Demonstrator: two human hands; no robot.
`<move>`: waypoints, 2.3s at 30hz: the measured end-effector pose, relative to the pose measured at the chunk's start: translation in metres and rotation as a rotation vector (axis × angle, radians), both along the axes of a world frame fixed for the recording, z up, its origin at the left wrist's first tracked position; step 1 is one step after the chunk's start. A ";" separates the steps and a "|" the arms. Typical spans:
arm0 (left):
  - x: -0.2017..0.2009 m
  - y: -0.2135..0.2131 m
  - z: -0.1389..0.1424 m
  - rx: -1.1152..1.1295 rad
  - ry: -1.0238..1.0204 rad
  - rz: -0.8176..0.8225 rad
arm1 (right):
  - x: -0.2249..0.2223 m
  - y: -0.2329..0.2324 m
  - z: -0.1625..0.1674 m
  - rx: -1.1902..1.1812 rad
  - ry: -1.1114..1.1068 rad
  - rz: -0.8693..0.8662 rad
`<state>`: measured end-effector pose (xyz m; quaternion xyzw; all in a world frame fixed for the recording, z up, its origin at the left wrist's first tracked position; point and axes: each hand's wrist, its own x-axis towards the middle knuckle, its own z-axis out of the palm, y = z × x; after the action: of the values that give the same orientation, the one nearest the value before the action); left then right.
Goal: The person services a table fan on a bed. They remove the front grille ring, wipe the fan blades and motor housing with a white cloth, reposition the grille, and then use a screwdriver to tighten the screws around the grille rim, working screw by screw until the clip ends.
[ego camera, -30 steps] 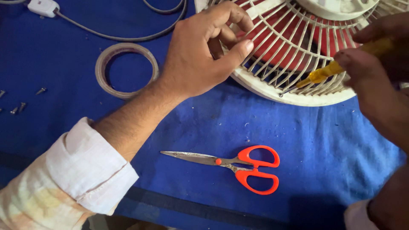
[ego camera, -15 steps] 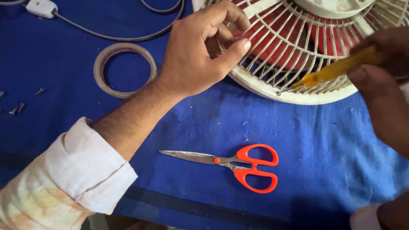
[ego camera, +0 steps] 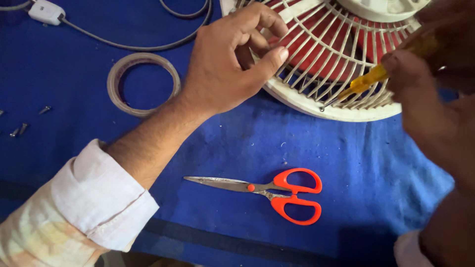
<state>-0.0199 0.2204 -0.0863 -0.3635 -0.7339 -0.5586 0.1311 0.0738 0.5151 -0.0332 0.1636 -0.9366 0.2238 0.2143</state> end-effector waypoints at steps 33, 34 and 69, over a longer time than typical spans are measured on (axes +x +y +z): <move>-0.003 0.000 -0.006 0.003 0.026 -0.006 | 0.001 0.000 0.008 0.027 -0.071 0.080; -0.002 0.001 -0.006 0.009 0.026 -0.010 | -0.001 0.012 0.005 0.000 -0.110 0.062; 0.000 0.000 -0.003 0.025 0.027 -0.017 | 0.002 0.010 -0.001 -0.300 -0.278 -0.080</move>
<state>-0.0194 0.2202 -0.0890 -0.3753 -0.7219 -0.5640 0.1409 0.0761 0.5255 -0.0347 0.0600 -0.9191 0.3726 0.1135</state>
